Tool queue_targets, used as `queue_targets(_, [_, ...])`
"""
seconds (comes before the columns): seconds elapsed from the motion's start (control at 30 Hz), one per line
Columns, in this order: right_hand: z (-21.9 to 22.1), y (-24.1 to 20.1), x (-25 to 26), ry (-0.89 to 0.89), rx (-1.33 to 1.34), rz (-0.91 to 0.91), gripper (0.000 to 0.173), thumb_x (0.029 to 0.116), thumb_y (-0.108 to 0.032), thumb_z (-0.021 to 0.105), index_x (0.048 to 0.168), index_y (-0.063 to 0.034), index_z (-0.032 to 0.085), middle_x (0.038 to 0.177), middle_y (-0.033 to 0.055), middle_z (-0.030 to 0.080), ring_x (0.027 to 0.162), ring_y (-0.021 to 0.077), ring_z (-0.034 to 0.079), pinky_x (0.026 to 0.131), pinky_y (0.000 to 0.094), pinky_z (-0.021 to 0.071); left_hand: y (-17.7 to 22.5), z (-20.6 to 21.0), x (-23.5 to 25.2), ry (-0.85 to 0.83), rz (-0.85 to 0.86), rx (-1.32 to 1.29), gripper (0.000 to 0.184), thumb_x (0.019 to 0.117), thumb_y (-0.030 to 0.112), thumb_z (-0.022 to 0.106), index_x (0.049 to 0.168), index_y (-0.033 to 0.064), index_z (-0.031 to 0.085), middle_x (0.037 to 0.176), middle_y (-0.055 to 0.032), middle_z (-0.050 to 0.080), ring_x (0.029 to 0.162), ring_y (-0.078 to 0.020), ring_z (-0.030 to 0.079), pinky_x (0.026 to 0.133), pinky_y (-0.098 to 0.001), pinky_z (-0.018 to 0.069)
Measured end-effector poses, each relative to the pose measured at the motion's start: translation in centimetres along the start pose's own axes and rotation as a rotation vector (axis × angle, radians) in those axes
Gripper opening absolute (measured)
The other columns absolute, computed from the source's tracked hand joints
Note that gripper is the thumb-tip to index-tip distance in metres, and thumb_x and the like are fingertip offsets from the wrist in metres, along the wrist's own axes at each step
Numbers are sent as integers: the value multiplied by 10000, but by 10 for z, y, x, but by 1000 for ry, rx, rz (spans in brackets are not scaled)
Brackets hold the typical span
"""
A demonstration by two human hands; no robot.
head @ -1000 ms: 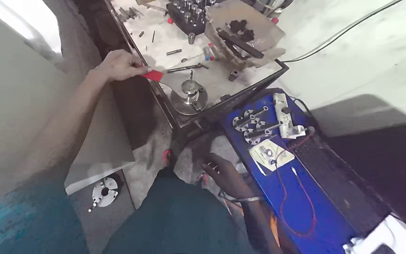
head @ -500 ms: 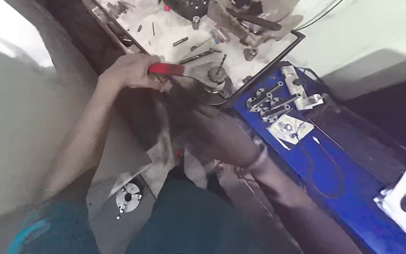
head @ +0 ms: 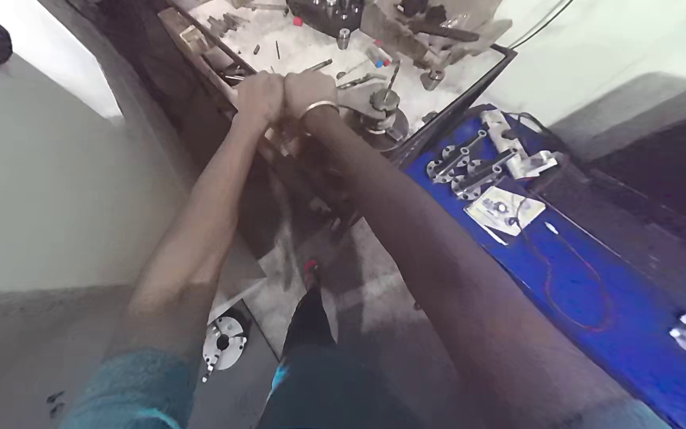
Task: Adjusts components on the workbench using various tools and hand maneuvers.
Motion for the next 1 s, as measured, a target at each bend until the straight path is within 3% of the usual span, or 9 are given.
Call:
queue_targets(0.03, [2,1,-3,6,-5,-2,309,869,-255,720,1119,-73,713,1139,210,707,1073,429,674,787,666,532,-5,29,9,8,-30,-69,238,951,177,584,1003,-24,699,1028,-259,694,984,-465,676,793,-665,522])
queue_targets(0.13, [9,-1,-20,4,-52,-21,348,875,-293,716,1149,-80,700,1168,198,704,1105,420,671,817,655,535,-10,73,16,-355,-161,-143,333,906,233,665,1085,-47,654,1166,-296,651,1118,-499,628,842,-700,495])
queue_targets(0.23, [3,-2,-8,20,-48,-42,282,873,-275,726,1083,-87,716,1106,184,719,1043,410,690,763,641,548,-18,76,34,-369,-173,-102,353,880,314,705,1000,-16,672,1091,-269,677,1043,-479,659,775,-691,513])
queue_targets(0.4, [7,0,-5,34,-46,-58,211,867,-231,713,1025,-92,732,1049,171,731,992,397,702,727,629,549,-16,85,33,-373,-192,-128,304,880,228,712,1048,-22,673,1111,-277,669,1053,-485,654,780,-695,519])
queue_targets(0.53, [8,3,-28,61,-36,-81,277,905,-245,685,1133,-89,711,1145,184,713,1084,405,678,803,642,538,-4,67,14,-329,-223,-82,354,882,238,703,1075,-53,644,1164,-309,644,1102,-510,626,834,-707,493])
queue_targets(0.7, [14,2,-7,-6,-24,-100,252,869,-127,719,1117,-86,704,1055,169,719,988,385,697,719,582,560,-11,89,29,-428,-266,-98,235,938,187,630,984,-41,662,1030,-285,669,980,-488,668,717,-669,528])
queue_targets(0.87, [20,0,-7,30,-53,-104,129,869,-78,689,994,-65,718,973,157,723,902,360,709,642,547,555,-12,97,26,-425,-277,-134,255,942,240,649,998,-6,686,1061,-258,686,1009,-471,673,737,-664,536])
queue_targets(0.93, [12,-2,-7,30,-37,-109,148,899,-92,678,1036,-52,715,1038,181,718,972,390,699,707,584,564,-16,91,30,-373,-283,-124,249,933,204,651,1048,-15,676,1114,-264,665,1054,-461,658,778,-651,543])
queue_targets(1.0, [22,-3,-35,-20,4,-100,222,922,-167,683,1124,-80,715,1109,176,719,1035,393,693,774,602,560,-7,82,-4,-414,-319,-116,275,951,154,615,1115,-64,642,1167,-310,642,1094,-497,639,826,-665,531])
Point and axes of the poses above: each hand's wrist, its own x-axis towards the middle knuckle, its own z-axis out of the palm, y = z × x, the point moved 8 cm from there along x, towards the middle knuckle
